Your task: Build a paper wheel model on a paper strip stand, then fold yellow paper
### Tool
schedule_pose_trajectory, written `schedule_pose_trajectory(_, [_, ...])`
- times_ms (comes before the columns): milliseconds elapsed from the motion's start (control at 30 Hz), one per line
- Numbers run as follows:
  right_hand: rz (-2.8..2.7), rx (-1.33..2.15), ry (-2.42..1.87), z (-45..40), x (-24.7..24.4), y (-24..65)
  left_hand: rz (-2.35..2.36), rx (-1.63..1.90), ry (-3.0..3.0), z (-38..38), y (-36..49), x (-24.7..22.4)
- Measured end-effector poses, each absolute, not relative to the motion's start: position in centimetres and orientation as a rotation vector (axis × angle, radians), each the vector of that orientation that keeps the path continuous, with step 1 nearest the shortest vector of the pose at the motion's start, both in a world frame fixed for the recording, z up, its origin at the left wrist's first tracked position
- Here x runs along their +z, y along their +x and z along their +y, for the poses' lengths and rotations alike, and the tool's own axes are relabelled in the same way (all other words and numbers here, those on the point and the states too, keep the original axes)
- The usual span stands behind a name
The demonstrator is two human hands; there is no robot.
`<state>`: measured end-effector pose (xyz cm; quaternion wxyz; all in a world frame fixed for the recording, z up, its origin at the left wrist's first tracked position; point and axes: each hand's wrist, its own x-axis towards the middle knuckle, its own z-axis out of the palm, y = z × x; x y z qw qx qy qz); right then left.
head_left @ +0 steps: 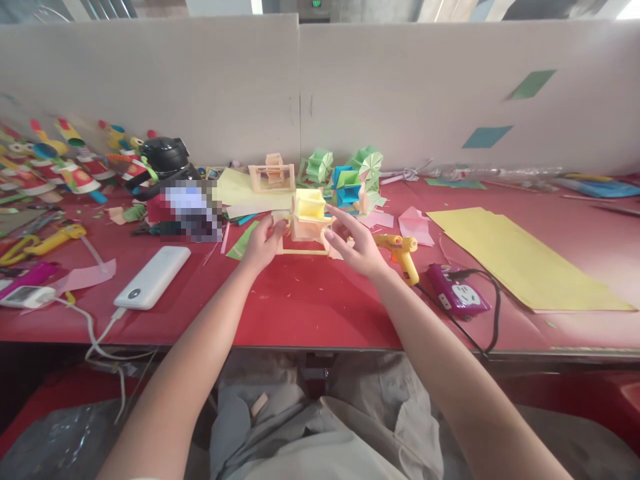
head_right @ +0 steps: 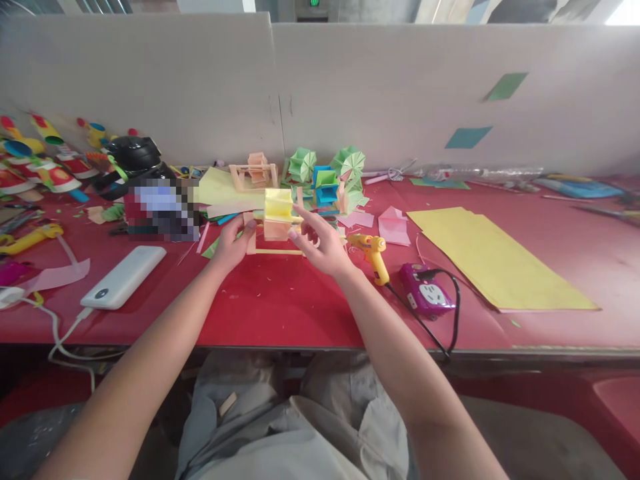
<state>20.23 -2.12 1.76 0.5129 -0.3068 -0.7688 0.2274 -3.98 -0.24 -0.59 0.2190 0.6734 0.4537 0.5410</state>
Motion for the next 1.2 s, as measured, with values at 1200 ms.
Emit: schedule_pose_trajectory(1200, [-1.826, 0.497, -0.789, -2.28, 2.33, 20.0, 1.318, 1.481, 1.893, -0.65, -3.93, -0.1])
